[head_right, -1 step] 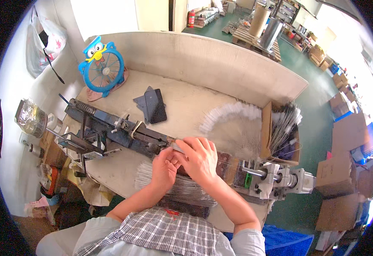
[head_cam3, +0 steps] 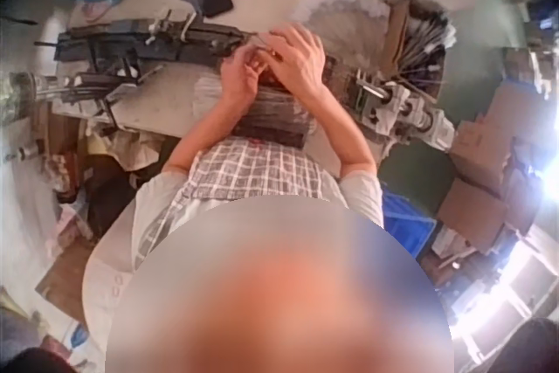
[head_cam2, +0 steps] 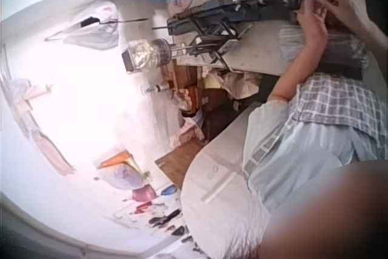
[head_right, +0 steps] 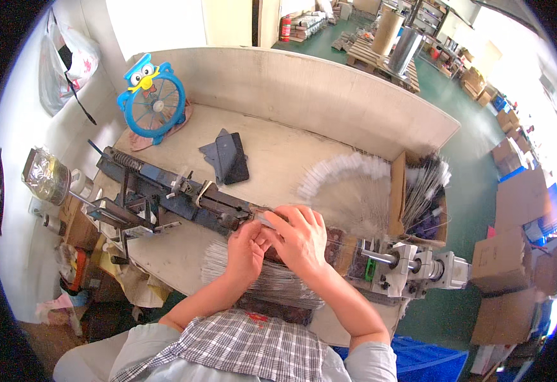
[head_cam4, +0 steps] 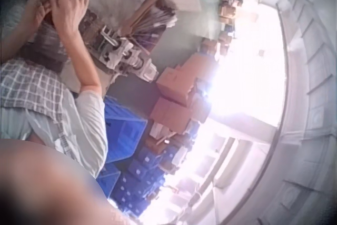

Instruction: The worker is assembling small wire-based brushes by inserting them into a specialized rotating machine, applying a component, and removing the finished brush.

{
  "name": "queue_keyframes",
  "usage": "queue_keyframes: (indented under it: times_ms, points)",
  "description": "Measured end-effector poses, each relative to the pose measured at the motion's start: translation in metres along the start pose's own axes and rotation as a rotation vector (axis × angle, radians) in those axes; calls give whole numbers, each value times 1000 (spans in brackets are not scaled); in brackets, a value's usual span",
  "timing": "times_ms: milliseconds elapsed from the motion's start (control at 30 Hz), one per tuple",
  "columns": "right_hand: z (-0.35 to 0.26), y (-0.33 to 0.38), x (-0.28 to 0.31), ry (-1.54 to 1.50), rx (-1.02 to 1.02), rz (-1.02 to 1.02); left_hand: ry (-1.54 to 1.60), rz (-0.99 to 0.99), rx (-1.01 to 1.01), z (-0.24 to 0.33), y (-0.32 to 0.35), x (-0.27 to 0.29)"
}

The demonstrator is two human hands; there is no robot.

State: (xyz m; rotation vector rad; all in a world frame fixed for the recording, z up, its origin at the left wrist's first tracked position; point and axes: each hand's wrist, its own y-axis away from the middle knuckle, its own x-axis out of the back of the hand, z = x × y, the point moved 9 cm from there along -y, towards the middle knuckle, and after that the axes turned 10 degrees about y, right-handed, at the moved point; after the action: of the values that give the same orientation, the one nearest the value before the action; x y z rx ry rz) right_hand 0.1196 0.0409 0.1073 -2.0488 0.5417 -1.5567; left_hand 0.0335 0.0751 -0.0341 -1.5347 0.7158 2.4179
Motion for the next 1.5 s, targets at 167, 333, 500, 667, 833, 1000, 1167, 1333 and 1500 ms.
queue_keyframes:
  times_ms: [167,333,500,667,833,1000,1167,1333,1500]
  points:
    - [8,8,-3,16,-8,-44,-57,39,-91,8,2,-6]
    - [5,4,-1,14,16,-44,-25,29,-79,8,0,-6]
    - [7,7,-4,2,21,-42,-38,39,-67,6,2,-6]
    - [9,8,-7,-16,6,-54,-74,40,-70,4,0,-4]
    - [7,5,3,-3,-4,-49,-86,47,-61,5,0,-7]
    - [17,4,10,36,-56,-117,-118,47,-25,8,4,-12]
    - [13,12,6,66,53,-155,-54,56,9,10,9,-9]
    - [21,16,10,32,-8,-172,-197,4,22,9,15,-22]
    - [19,9,29,-68,-11,-52,-329,11,62,2,17,-10]
